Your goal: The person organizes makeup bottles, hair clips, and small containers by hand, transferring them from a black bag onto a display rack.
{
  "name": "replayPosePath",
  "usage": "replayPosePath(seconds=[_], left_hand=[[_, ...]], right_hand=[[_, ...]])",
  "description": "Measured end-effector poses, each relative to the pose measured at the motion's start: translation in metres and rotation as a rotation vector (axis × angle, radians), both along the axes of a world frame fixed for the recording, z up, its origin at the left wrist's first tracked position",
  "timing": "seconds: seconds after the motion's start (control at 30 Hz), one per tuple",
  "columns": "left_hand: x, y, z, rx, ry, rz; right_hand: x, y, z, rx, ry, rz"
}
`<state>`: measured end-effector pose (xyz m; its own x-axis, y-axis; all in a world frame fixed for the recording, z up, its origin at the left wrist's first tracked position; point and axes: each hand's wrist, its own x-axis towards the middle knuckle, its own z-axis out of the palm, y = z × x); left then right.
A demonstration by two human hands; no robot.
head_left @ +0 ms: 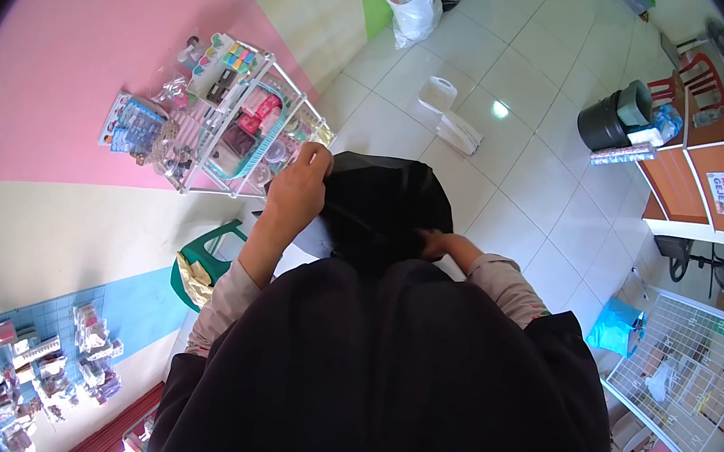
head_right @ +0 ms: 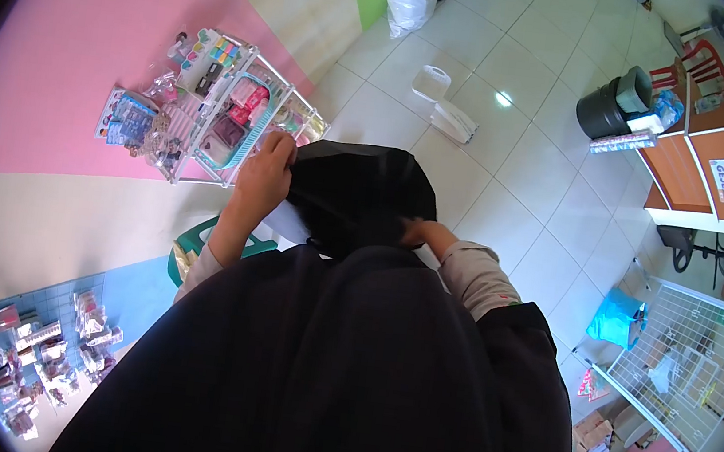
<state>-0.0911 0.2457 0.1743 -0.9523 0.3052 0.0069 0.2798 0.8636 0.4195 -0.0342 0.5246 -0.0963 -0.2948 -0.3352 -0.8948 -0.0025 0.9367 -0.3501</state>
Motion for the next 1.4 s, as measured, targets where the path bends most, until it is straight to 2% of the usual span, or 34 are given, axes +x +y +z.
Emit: replayPosePath(seconds=[0.07, 0.17, 0.23, 0.27, 0.3, 0.4, 0.43, 0.5, 0.53, 0.57, 0.63, 0.73, 0.87, 0.93, 1.03, 1.17, 1.27, 1.33, 1.4], left_hand=[[-0.007, 0.012, 0.003, 0.019, -0.04, -0.129], [-0.023, 0.034, -0.005, 0.098, 0.039, -0.403], [-0.034, 0.056, -0.004, 0.013, -0.06, -0.461], [-0.04, 0.067, -0.005, -0.031, -0.109, -0.489], [-0.046, 0.078, -0.008, -0.052, -0.144, -0.494], [-0.07, 0.113, -0.016, 0.015, -0.154, -0.381], [-0.08, 0.124, -0.016, 0.042, -0.204, -0.352], [-0.099, 0.143, -0.017, 0.096, -0.305, -0.29], [-0.108, 0.152, -0.023, 0.123, -0.258, -0.284], [-0.116, 0.161, -0.032, 0.15, -0.21, -0.278], [-0.136, 0.174, -0.055, 0.149, -0.213, -0.253], [-0.16, 0.191, -0.115, 0.147, -0.251, -0.234], [-0.189, 0.226, -0.214, 0.07, -0.429, -0.273], [-0.202, 0.252, -0.263, 0.061, -0.507, -0.311], [-0.22, 0.287, -0.357, 0.1, -0.512, -0.412], [-0.233, 0.329, -0.473, 0.165, -0.541, -0.508], [-0.226, 0.348, -0.54, 0.262, -0.534, -0.56], [-0.22, 0.356, -0.575, 0.325, -0.506, -0.589], [-0.21, 0.363, -0.595, 0.383, -0.46, -0.631]], right_hand=[[0.005, 0.039, -0.01, 0.066, 0.077, -0.283], [0.001, 0.102, -0.067, 0.081, 0.174, -0.248], [-0.007, 0.113, -0.032, 0.207, 0.151, -0.368], [-0.017, 0.113, 0.007, 0.27, 0.138, -0.426], [-0.024, 0.105, 0.051, 0.284, 0.16, -0.494], [-0.012, 0.135, -0.069, 0.158, 0.155, -0.451], [-0.012, 0.13, -0.074, 0.163, 0.207, -0.466], [-0.012, 0.134, -0.081, -0.073, 0.325, -0.823], [-0.017, 0.137, -0.085, -0.192, 0.386, -0.999], [-0.027, 0.138, -0.08, -0.029, 0.474, -1.078], [-0.047, 0.161, -0.083, 0.082, 0.622, -1.162], [-0.063, 0.22, -0.088, 0.167, 0.801, -1.154], [-0.086, 0.311, -0.095, 0.325, 0.929, -0.952], [-0.101, 0.342, -0.099, 0.39, 0.949, -0.924], [-0.119, 0.373, -0.126, 0.504, 0.901, -0.837], [-0.121, 0.412, -0.201, 0.671, 0.912, -0.759], [-0.137, 0.411, -0.236, 0.962, 0.644, -0.847], [-0.178, 0.372, -0.223, 0.93, 0.945, -0.664], [-0.233, 0.357, -0.248, 0.327, 1.28, -0.739]])
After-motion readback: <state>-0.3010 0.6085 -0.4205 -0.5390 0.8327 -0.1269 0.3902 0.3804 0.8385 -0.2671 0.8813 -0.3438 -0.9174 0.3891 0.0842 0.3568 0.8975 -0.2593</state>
